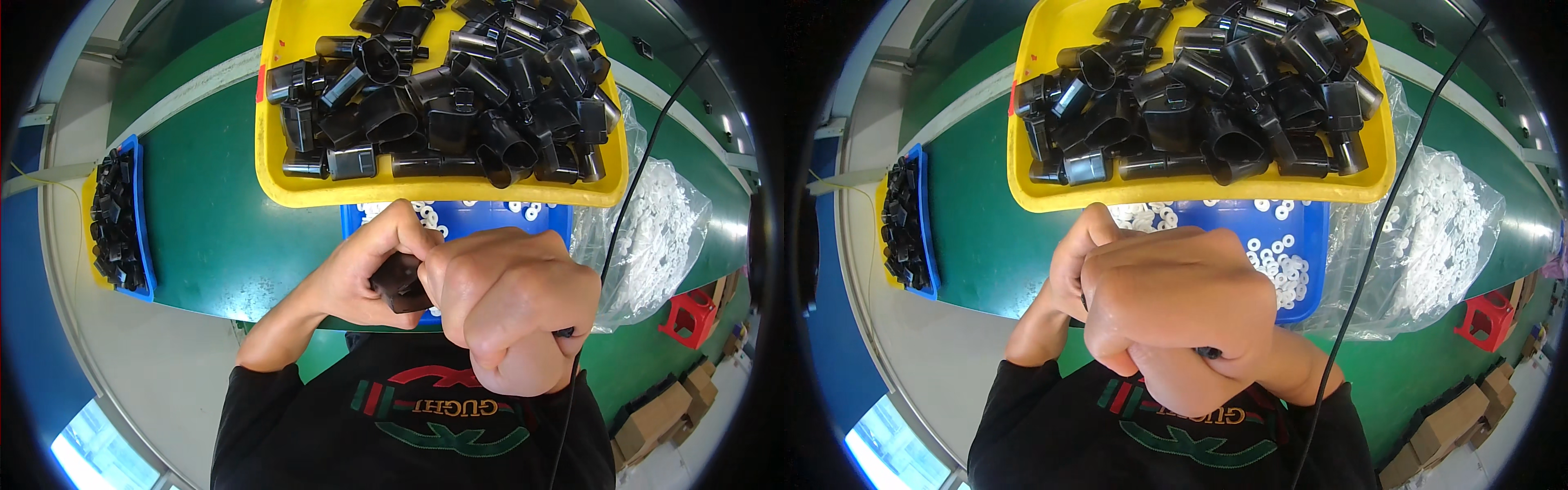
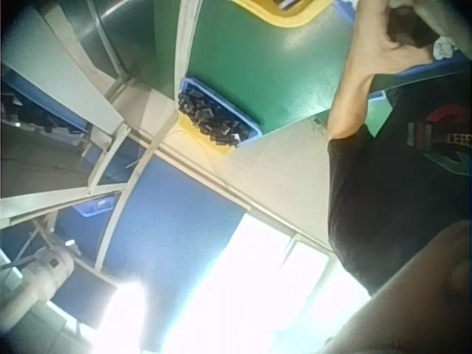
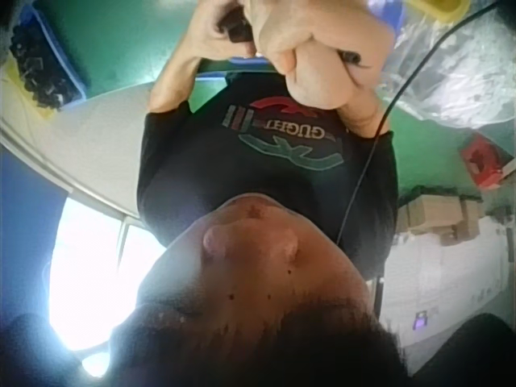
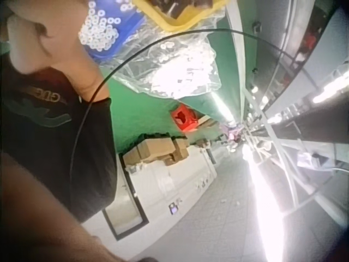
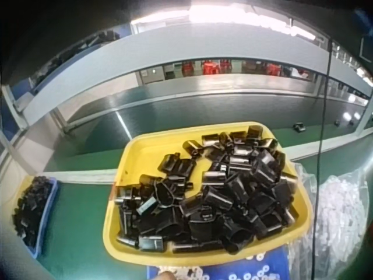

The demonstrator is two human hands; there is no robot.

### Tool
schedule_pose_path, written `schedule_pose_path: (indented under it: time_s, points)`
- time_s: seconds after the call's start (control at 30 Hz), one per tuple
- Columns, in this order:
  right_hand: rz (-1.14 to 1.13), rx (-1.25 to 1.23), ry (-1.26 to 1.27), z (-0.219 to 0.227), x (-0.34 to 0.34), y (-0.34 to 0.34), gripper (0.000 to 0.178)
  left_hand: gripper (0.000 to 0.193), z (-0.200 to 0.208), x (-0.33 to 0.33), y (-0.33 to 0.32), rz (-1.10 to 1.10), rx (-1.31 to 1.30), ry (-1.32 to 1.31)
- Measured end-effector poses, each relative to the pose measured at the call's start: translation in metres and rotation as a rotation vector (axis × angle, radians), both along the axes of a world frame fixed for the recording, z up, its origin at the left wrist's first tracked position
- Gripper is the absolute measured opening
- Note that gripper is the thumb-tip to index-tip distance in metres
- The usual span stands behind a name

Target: The person repeatedly picks up black plastic components from a yellow bin and inserts small white washers into them using a thin metal tool. The person works at a green table in a factory setting, handling the parts one by one.

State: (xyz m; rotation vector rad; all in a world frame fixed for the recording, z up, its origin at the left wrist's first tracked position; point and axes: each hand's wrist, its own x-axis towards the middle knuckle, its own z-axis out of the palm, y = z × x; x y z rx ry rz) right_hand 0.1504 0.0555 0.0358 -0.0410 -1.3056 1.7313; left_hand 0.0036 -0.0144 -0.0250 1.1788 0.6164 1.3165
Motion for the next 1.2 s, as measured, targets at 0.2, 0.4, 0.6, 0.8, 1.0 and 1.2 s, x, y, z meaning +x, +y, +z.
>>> schedule_pose_path:
  time_s: [0.2, 0.4, 0.6, 0.8, 1.0, 1.2]
  points:
    - [-0.099, -0.049, 0.003, -0.012, 0.002, -0.01, 0.029, 0.038, 0.0, -0.001, 0.001, -0.006, -0.026, 0.164]
    - [-0.152, 0.001, 0.073, 0.026, 0.023, 0.006, 0.018, 0.044, 0.014, -0.013, 0.004, -0.036, -0.033, 0.035]
    - [-0.367, 0.352, -0.461, 0.035, 0.064, 0.025, 0.008, 0.048, 0.03, -0.047, -0.006, 0.112, -0.081, -0.002]
    - [-0.412, 0.93, -1.189, -0.026, 0.072, 0.013, 0.02, 0.036, 0.062, -0.133, 0.048, 0.866, -0.053, 0.816]
    - [-0.639, 1.076, -1.255, -0.061, 0.06, 0.004, 0.026, 0.036, -0.003, -0.237, 0.135, 0.966, 0.029, 1.563]
    - [-0.683, 1.087, -1.238, -0.064, 0.062, 0.008, 0.033, 0.047, -0.018, -0.281, 0.206, 0.897, -0.156, 1.522]
